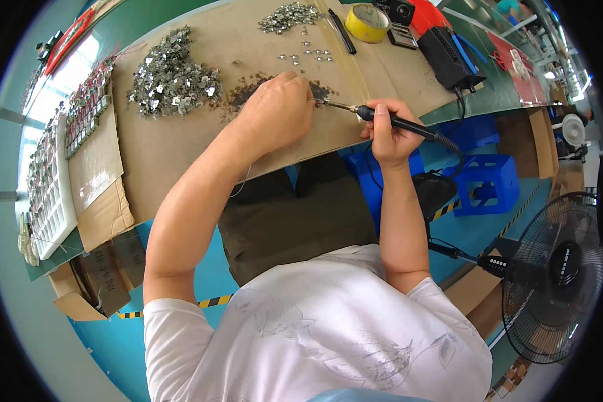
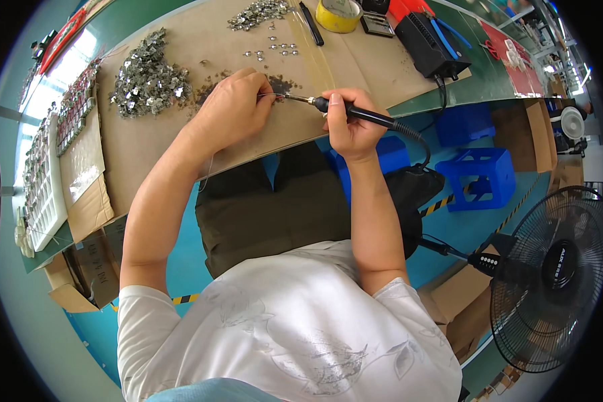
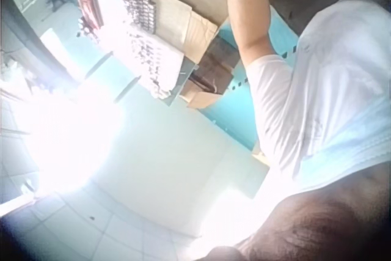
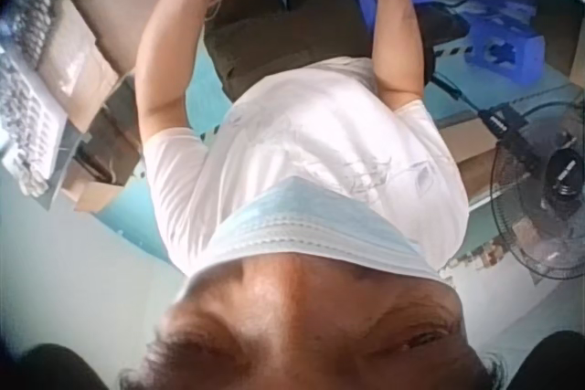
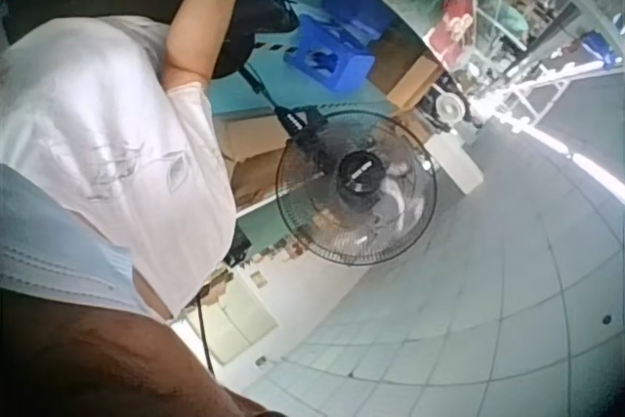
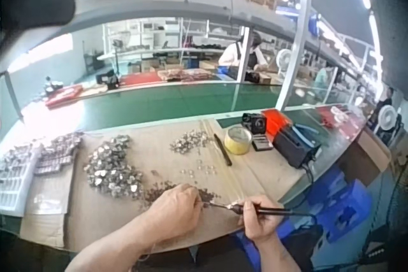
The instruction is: Soldering small electronic components onto a printed circuit board at a workbench.
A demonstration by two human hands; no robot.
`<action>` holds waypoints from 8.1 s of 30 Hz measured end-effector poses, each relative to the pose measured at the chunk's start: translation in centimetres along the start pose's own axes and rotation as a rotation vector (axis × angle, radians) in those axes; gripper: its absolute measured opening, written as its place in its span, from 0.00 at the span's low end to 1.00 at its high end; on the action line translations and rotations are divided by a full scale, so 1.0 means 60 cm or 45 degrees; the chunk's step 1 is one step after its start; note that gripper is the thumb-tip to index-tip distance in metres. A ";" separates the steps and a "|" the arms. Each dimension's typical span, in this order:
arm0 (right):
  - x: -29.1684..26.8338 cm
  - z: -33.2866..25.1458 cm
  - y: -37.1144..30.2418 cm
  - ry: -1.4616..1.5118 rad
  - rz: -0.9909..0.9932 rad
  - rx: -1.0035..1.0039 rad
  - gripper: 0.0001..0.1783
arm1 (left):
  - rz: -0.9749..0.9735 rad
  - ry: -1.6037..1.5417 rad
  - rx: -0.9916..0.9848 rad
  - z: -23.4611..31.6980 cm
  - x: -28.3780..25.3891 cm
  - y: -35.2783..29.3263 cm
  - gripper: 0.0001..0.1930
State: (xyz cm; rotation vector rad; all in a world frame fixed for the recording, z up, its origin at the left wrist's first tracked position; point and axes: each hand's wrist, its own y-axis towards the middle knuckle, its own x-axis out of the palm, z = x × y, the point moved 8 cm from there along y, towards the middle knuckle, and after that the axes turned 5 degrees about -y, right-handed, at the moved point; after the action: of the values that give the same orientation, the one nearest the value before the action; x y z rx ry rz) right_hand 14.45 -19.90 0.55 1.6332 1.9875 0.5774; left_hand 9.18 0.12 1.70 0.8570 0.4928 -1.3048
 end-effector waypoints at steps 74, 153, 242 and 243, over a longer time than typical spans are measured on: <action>0.381 -0.044 0.158 -0.182 -1.179 -0.545 0.22 | -0.097 0.036 -0.075 -0.007 0.010 0.002 0.10; 0.096 -0.015 0.073 -0.460 -0.455 -0.277 0.18 | 0.608 0.142 -0.552 -0.042 -0.282 -0.203 0.12; 0.066 -0.032 0.090 -0.285 -0.248 -0.400 0.16 | 0.036 -0.081 0.046 0.048 -0.155 -0.134 0.10; 0.064 -0.029 0.090 -0.266 -0.256 -0.362 0.15 | -0.066 -0.013 -0.025 0.049 -0.139 -0.123 0.10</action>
State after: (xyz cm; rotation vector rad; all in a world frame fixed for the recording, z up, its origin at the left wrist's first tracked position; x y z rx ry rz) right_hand 16.91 -15.12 4.76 1.2532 1.7964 0.5590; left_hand -0.24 2.82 7.72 0.8256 0.5223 -1.3493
